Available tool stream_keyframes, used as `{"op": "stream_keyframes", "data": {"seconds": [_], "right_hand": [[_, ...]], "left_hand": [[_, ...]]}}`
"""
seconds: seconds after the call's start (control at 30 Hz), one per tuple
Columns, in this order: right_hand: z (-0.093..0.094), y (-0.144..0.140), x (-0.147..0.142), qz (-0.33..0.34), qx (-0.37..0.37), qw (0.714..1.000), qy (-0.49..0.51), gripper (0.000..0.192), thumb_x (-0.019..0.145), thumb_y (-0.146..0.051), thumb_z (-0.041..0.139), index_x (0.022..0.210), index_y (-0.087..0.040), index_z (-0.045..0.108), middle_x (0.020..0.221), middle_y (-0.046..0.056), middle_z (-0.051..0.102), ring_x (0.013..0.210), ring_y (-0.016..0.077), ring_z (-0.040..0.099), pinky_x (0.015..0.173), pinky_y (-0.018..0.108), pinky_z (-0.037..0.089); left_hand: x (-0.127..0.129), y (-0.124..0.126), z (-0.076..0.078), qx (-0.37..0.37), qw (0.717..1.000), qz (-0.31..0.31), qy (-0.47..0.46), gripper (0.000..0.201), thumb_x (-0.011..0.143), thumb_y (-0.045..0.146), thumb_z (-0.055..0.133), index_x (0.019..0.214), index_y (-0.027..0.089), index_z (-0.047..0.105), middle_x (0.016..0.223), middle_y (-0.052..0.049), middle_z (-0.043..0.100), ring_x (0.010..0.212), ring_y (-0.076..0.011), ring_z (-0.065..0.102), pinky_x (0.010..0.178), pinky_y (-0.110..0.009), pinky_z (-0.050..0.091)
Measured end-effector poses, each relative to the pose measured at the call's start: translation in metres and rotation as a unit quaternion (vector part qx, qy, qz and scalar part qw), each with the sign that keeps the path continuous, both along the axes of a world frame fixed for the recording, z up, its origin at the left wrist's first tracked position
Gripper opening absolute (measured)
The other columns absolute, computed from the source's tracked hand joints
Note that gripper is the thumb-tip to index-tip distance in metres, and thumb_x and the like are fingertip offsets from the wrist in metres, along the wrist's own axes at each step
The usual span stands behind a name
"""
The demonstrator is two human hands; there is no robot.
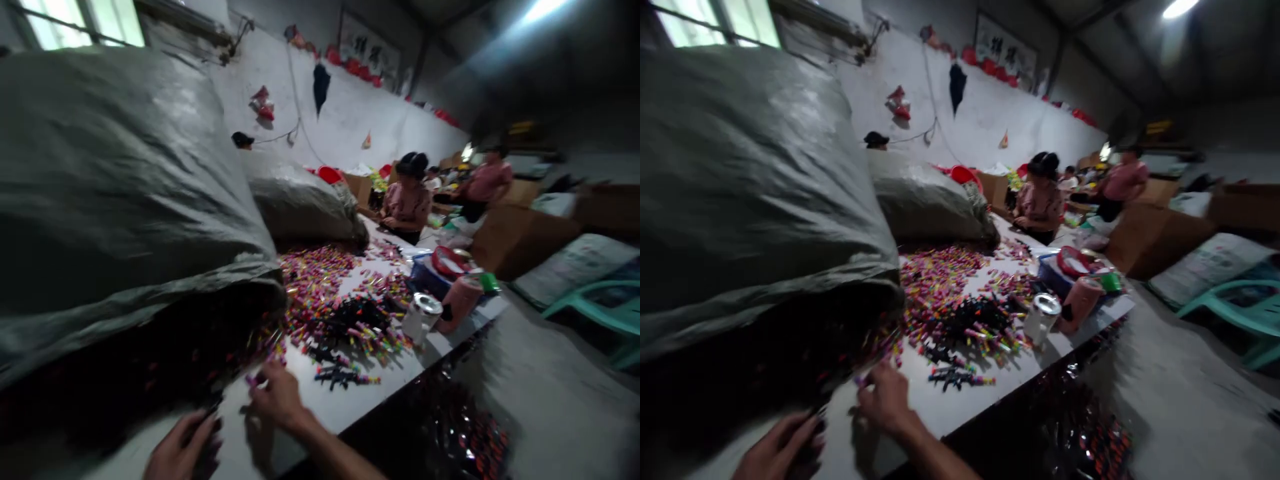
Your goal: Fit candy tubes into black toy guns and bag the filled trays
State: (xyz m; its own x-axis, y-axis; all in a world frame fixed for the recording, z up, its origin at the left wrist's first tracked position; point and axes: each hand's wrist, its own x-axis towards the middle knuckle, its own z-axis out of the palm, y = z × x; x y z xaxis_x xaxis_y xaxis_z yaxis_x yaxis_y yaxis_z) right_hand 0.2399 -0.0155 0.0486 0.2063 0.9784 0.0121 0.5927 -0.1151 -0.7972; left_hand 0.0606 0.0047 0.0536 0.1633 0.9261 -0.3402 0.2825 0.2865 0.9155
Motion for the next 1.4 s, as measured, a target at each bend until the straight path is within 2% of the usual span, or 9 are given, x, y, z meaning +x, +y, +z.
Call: {"op": "stream_keyframes", "data": {"seconds": [0.1, 0.23, 0.47, 0.7, 0.77, 0.87, 1.0, 1.23, 1.4], "right_hand": [[0.017, -0.037, 0.015, 0.077, -0.035, 0.987, 0.135, 0.016, 0.081, -0.031, 0.052, 0.081, -0.017, 0.060, 0.069, -0.001, 0.058, 0.064, 0.0142, 0.054, 0.061, 0.025, 0.042], [0.034, -0.067, 0.035, 0.122, -0.051, 0.943, 0.305, 0.035, 0.082, -0.047, 0.055, 0.091, -0.014, 0.064, 0.061, -0.003, 0.052, 0.051, 0.0091, 0.045, 0.051, 0.021, 0.036], [0.058, -0.087, 0.043, 0.111, -0.057, 0.944, 0.305, 0.035, 0.081, -0.047, 0.057, 0.091, -0.016, 0.069, 0.056, -0.003, 0.047, 0.050, 0.0091, 0.042, 0.048, 0.022, 0.031], [0.054, -0.089, 0.049, 0.122, -0.055, 0.947, 0.294, 0.033, 0.081, -0.046, 0.057, 0.090, -0.017, 0.068, 0.057, -0.003, 0.049, 0.049, 0.0088, 0.042, 0.048, 0.022, 0.031], [0.050, -0.091, 0.050, 0.120, -0.061, 0.945, 0.296, 0.033, 0.081, -0.047, 0.057, 0.089, -0.017, 0.068, 0.058, -0.003, 0.050, 0.050, 0.0090, 0.043, 0.048, 0.022, 0.031], [0.046, -0.094, 0.050, 0.119, -0.058, 0.941, 0.311, 0.035, 0.082, -0.048, 0.055, 0.089, -0.016, 0.068, 0.061, -0.002, 0.050, 0.052, 0.0097, 0.044, 0.050, 0.022, 0.033], [0.049, -0.098, 0.048, 0.120, -0.057, 0.935, 0.329, 0.035, 0.080, -0.048, 0.058, 0.092, -0.017, 0.069, 0.063, -0.002, 0.051, 0.053, 0.0098, 0.044, 0.052, 0.023, 0.034], [0.057, -0.099, 0.049, 0.135, -0.054, 0.935, 0.322, 0.028, 0.082, -0.040, 0.058, 0.093, -0.017, 0.068, 0.061, -0.003, 0.049, 0.056, 0.0104, 0.043, 0.055, 0.024, 0.034], [0.056, -0.099, 0.055, 0.170, -0.052, 0.938, 0.296, 0.023, 0.084, -0.036, 0.057, 0.092, -0.018, 0.070, 0.072, -0.001, 0.052, 0.060, 0.0102, 0.047, 0.061, 0.025, 0.036]], "left_hand": [[0.016, -0.028, 0.028, 0.124, 0.986, -0.109, 0.024, 0.038, 0.069, 0.054, 0.056, 0.085, 0.020, 0.062, 0.073, -0.001, 0.066, 0.065, -0.0184, 0.063, 0.059, -0.029, 0.049], [0.027, -0.047, 0.040, 0.199, 0.960, -0.174, 0.092, 0.023, 0.080, 0.037, 0.049, 0.085, 0.021, 0.066, 0.077, 0.000, 0.067, 0.073, -0.0153, 0.061, 0.067, -0.025, 0.046], [0.031, -0.064, 0.048, 0.228, 0.950, -0.178, 0.118, 0.021, 0.082, 0.033, 0.053, 0.089, 0.021, 0.068, 0.082, -0.002, 0.068, 0.076, -0.0152, 0.061, 0.066, -0.023, 0.043], [0.036, -0.067, 0.047, 0.233, 0.947, -0.168, 0.141, 0.019, 0.082, 0.033, 0.053, 0.080, 0.020, 0.067, 0.077, -0.001, 0.065, 0.074, -0.0141, 0.057, 0.068, -0.024, 0.042], [0.037, -0.067, 0.043, 0.198, 0.959, -0.166, 0.114, 0.021, 0.082, 0.036, 0.052, 0.078, 0.019, 0.064, 0.074, -0.001, 0.063, 0.070, -0.0129, 0.056, 0.065, -0.024, 0.042], [0.038, -0.067, 0.038, 0.067, 0.983, -0.171, -0.005, 0.028, 0.081, 0.043, 0.053, 0.081, 0.016, 0.060, 0.068, 0.000, 0.059, 0.056, -0.0096, 0.053, 0.053, -0.021, 0.041], [0.036, -0.067, 0.040, -0.061, 0.975, -0.163, -0.138, 0.040, 0.072, 0.044, 0.065, 0.100, 0.016, 0.058, 0.072, 0.002, 0.055, 0.046, -0.0050, 0.049, 0.046, -0.018, 0.038], [0.038, -0.074, 0.041, -0.112, 0.966, -0.161, -0.171, 0.032, 0.071, 0.034, 0.066, 0.094, 0.013, 0.062, 0.069, 0.002, 0.055, 0.050, -0.0048, 0.047, 0.047, -0.018, 0.035], [0.039, -0.073, 0.037, -0.141, 0.963, -0.171, -0.156, 0.023, 0.070, 0.027, 0.059, 0.088, 0.012, 0.063, 0.055, 0.004, 0.050, 0.047, -0.0068, 0.043, 0.044, -0.019, 0.033]]}}
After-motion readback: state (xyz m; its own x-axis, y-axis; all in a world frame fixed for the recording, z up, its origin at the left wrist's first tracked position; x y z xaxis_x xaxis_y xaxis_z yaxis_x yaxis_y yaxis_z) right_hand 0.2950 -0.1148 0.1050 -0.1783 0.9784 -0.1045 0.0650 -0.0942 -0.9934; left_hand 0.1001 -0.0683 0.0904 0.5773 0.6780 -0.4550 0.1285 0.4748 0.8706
